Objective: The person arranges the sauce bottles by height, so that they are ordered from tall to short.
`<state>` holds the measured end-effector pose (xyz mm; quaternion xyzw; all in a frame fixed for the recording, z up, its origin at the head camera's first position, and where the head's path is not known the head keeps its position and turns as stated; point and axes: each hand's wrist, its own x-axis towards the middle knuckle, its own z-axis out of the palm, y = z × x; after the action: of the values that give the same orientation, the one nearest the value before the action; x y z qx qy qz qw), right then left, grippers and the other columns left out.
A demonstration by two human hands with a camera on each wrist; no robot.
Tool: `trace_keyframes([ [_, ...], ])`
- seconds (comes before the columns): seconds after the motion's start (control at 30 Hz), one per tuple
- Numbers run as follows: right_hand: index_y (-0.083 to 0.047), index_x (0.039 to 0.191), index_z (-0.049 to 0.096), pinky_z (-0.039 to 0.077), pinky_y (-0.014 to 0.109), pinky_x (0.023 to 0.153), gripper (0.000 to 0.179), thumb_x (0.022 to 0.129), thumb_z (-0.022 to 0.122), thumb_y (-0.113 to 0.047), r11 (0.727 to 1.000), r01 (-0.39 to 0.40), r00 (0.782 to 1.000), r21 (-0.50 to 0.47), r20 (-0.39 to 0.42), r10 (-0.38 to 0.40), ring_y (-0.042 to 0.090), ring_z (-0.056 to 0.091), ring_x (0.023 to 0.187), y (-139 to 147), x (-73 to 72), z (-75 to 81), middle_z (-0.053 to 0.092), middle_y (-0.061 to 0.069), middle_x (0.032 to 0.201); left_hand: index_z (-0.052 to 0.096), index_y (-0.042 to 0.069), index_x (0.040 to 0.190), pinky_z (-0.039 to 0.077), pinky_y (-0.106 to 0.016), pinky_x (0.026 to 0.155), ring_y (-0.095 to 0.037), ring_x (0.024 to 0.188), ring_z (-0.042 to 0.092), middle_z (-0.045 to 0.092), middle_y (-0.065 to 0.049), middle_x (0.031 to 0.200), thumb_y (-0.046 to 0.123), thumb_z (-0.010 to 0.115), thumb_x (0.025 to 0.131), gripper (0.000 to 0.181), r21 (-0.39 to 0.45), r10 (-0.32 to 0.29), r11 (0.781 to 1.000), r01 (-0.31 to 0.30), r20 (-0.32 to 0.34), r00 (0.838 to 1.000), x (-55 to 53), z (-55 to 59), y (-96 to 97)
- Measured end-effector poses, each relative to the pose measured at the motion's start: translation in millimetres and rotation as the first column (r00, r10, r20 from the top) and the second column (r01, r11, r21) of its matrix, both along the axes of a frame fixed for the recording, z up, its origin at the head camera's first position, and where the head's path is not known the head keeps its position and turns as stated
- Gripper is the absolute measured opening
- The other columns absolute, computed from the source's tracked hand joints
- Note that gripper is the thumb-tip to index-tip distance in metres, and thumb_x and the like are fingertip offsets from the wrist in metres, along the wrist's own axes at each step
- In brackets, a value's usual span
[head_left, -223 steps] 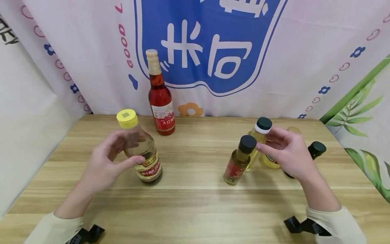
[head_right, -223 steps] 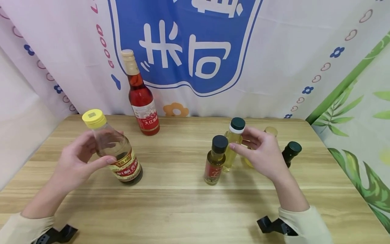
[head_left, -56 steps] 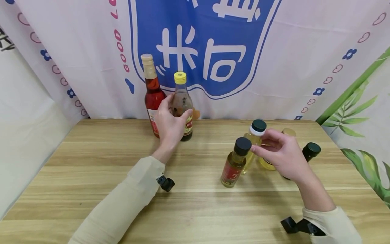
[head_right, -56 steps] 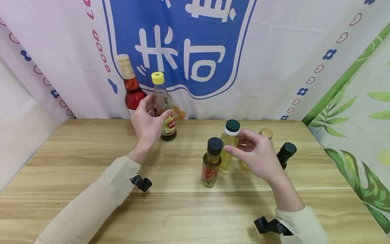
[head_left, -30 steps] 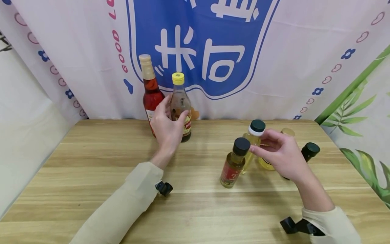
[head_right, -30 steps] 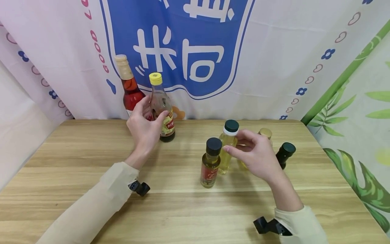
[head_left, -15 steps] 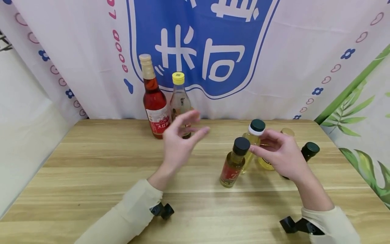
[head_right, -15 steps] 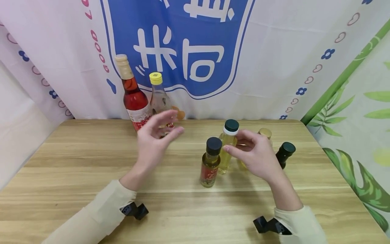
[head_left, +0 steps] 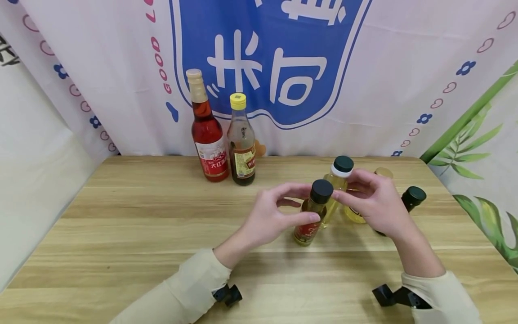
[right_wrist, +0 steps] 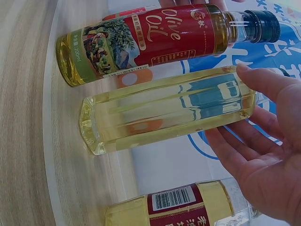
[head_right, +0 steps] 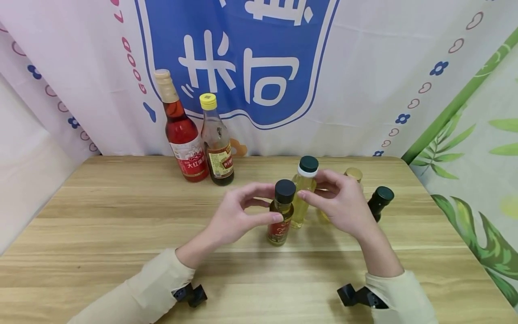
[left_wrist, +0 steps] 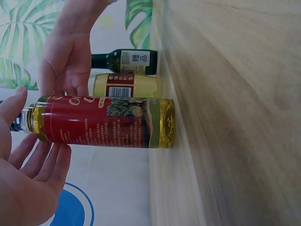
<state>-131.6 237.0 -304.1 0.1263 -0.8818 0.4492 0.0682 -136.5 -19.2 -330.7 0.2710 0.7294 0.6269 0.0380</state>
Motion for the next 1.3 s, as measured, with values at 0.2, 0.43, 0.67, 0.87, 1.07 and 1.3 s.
trace_keyframes([
  [0.2,-0.010,0.122,0.073,0.057,0.009,0.089,0.030,0.096,0.081,-0.022,1.000,0.003,1.000,0.004,-0.001,-0.003,-0.002,0.072,0.103,-0.5,0.5,0.2,0.073,0.011,0.113,0.071,0.013,0.136,0.061,-0.028,0.099,-0.016,0.116,0.073,0.076,-0.004,0.132,0.016,0.090,0.086,0.054,-0.047,0.004,0.999,-0.006,-0.025,1.000,1.5,-2.7,2.9],
  [0.43,-0.010,0.124,0.073,0.056,0.009,0.090,0.032,0.096,0.081,-0.023,1.000,-0.001,1.000,-0.004,0.010,0.001,-0.004,0.072,0.103,-0.6,1.2,0.5,0.073,0.011,0.115,0.071,0.013,0.136,0.060,-0.029,0.098,-0.015,0.115,0.073,0.076,-0.002,0.132,0.020,0.091,0.086,0.054,-0.114,0.016,0.993,-0.020,-0.037,0.999,3.8,-4.7,3.9],
  [0.67,-0.010,0.123,0.073,0.057,0.010,0.089,0.031,0.096,0.081,-0.024,1.000,0.015,1.000,0.005,0.014,-0.015,0.002,0.073,0.106,-0.8,1.6,0.2,0.073,0.010,0.114,0.072,0.012,0.135,0.060,-0.032,0.098,-0.017,0.113,0.072,0.077,-0.003,0.131,0.021,0.090,0.087,0.052,-0.159,0.015,0.987,-0.025,-0.061,0.998,3.6,-6.7,5.0],
  [0.87,-0.007,0.125,0.072,0.057,0.010,0.089,0.033,0.097,0.080,-0.023,1.000,-0.001,1.000,-0.017,0.009,0.001,-0.003,0.072,0.103,-0.9,0.2,-0.8,0.074,0.013,0.116,0.073,0.012,0.133,0.060,-0.036,0.101,-0.017,0.113,0.073,0.078,-0.002,0.130,0.018,0.089,0.088,0.049,-0.205,-0.035,0.979,0.021,-0.065,0.997,2.1,-1.6,1.0],
  [1.07,-0.008,0.124,0.073,0.057,0.010,0.090,0.032,0.096,0.081,-0.022,1.000,-0.002,1.000,-0.027,-0.004,0.002,-0.004,0.072,0.102,-1.2,0.2,-1.2,0.074,0.014,0.115,0.073,0.012,0.134,0.059,-0.032,0.102,-0.018,0.114,0.075,0.078,-0.003,0.129,0.018,0.087,0.090,0.047,-0.267,-0.075,0.962,0.050,-0.083,0.994,-0.4,1.9,-3.7],
  [1.3,-0.009,0.122,0.073,0.058,0.011,0.089,0.031,0.096,0.082,-0.023,0.999,0.005,1.000,-0.032,0.004,-0.005,-0.003,0.073,0.102,-2.4,0.5,-0.8,0.074,0.013,0.116,0.072,0.013,0.136,0.058,-0.039,0.107,-0.019,0.119,0.074,0.077,-0.002,0.132,0.020,0.086,0.091,0.048,-0.295,-0.076,0.955,0.044,-0.096,0.992,-0.4,2.6,-5.1],
])
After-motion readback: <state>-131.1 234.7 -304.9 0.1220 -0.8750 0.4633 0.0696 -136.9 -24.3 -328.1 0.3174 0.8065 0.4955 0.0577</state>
